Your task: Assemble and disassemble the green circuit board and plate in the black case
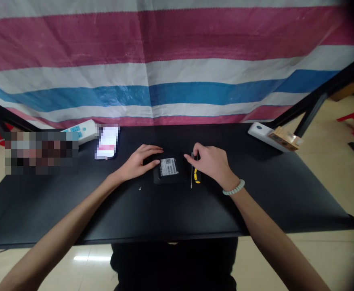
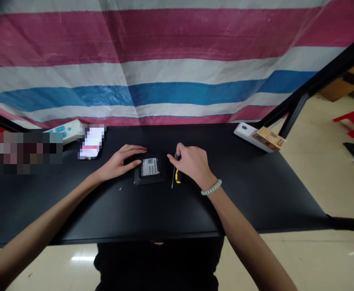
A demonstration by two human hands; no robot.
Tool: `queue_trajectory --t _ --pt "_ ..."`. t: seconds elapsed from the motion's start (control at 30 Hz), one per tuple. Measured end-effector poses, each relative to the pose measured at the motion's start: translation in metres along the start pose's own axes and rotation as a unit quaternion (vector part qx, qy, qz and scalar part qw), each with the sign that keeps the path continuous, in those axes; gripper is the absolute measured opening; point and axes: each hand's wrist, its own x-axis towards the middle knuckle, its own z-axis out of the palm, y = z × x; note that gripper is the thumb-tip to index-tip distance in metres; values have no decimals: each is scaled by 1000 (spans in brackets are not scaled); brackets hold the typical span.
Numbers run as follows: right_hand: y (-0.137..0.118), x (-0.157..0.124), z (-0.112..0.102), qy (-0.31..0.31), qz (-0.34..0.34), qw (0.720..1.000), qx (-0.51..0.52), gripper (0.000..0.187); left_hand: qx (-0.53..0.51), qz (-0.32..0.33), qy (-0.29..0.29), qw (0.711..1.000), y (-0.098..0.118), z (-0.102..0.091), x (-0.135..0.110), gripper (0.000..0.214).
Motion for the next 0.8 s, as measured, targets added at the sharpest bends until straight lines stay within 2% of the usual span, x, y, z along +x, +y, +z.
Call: queue_trajectory --t 0.1,0.23,0.3,0.37,0.47,0.57,0.63,0.7,0.8 --pt "-5 -2 3 -5 -14 1000 -9 36 -3 5 -5 1000 -1 -1 2 39" --pt "-6 -4 7 -21 8 1000 -1 30 -5 8 -7 1000 0 -3 3 37" --pt "-6 -5 7 -30 31 998 37 26 -4 10 -5 1000 0 -2 3 36" --pt "-6 -4 6 -33 52 990 124 27 -4 14 -4 1000 -1 -2 3 36" --pt "-11 -4 1 -16 38 946 323 31 -7 23 0 1000 -2 -1 3 36" --pt "-25 -9 -2 -7 10 866 500 33 -12 32 7 999 -4 -1 3 34" --pt "-37 -15 -2 -12 -10 820 572 31 -14 32 14 999 -6 1 4 33" --pt "-49 -21 -2 -4 -32 797 603 27 -12 30 26 999 -7 3 4 31" --pt "-64 -29 0 21 -44 785 617 17 0 29 49 998 -6 8 4 28"
